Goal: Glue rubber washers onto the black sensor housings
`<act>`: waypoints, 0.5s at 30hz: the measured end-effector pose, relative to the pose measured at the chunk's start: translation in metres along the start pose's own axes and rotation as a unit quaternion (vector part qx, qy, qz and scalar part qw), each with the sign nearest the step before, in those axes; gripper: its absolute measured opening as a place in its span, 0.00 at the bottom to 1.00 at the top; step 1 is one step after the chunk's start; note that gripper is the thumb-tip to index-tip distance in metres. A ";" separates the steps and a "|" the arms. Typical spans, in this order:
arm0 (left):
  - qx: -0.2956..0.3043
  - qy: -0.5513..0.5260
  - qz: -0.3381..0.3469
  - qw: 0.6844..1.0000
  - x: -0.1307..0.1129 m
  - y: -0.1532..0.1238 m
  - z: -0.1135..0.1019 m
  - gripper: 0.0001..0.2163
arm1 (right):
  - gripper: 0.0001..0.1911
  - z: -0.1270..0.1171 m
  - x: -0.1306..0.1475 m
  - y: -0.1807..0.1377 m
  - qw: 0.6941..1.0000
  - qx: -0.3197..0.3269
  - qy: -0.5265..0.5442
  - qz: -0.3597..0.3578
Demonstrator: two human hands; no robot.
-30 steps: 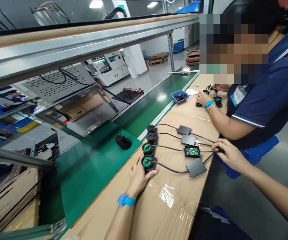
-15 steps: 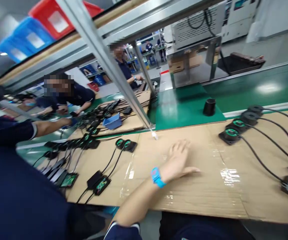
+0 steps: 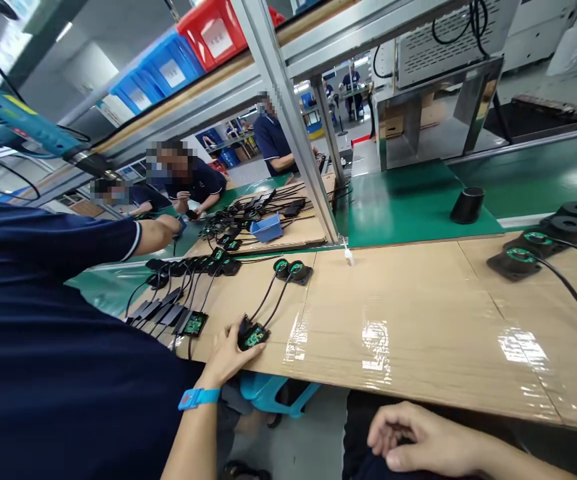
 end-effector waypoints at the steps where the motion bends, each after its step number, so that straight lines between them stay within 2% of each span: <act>1: 0.003 0.001 0.008 1.000 -0.005 -0.004 0.003 0.41 | 0.34 0.003 -0.006 0.021 0.999 0.014 0.030 0.012; 3: 0.009 0.001 0.020 1.000 -0.019 -0.014 0.013 0.47 | 0.43 0.011 -0.017 0.065 0.998 0.020 0.055 0.024; 4: 0.012 -0.001 0.024 1.000 -0.028 -0.020 0.019 0.48 | 0.50 0.017 -0.022 0.088 0.997 0.020 0.067 0.029; 6: 0.020 -0.005 0.034 0.999 -0.048 -0.033 0.030 0.47 | 0.64 0.032 -0.027 0.134 0.994 0.013 0.100 0.032; 7: 0.025 -0.008 0.044 0.999 -0.057 -0.039 0.035 0.46 | 0.66 0.040 -0.027 0.156 0.993 0.005 0.119 0.024; 9: 0.038 -0.009 0.074 0.997 -0.072 -0.047 0.041 0.42 | 0.62 0.053 -0.020 0.193 0.988 -0.022 0.155 -0.011; 11: 0.057 -0.009 0.114 0.992 -0.080 -0.044 0.038 0.39 | 0.51 0.060 -0.011 0.217 0.980 -0.061 0.183 -0.044; 13: 0.065 -0.006 0.152 0.986 -0.081 -0.025 0.025 0.35 | 0.37 0.061 -0.005 0.227 0.975 -0.091 0.196 -0.056; 15: 0.043 -0.002 0.181 0.983 -0.080 0.009 0.003 0.33 | 0.26 0.060 -0.001 0.225 0.974 -0.101 0.196 -0.054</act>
Point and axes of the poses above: each hand's wrist, its own y-axis towards the middle knuckle, its own z-axis out of the palm, x = y × z, the point moved 4 cm from there along y, towards the middle knuckle, and after that the axes turned 13 degrees about x, right-handed, at the moved point
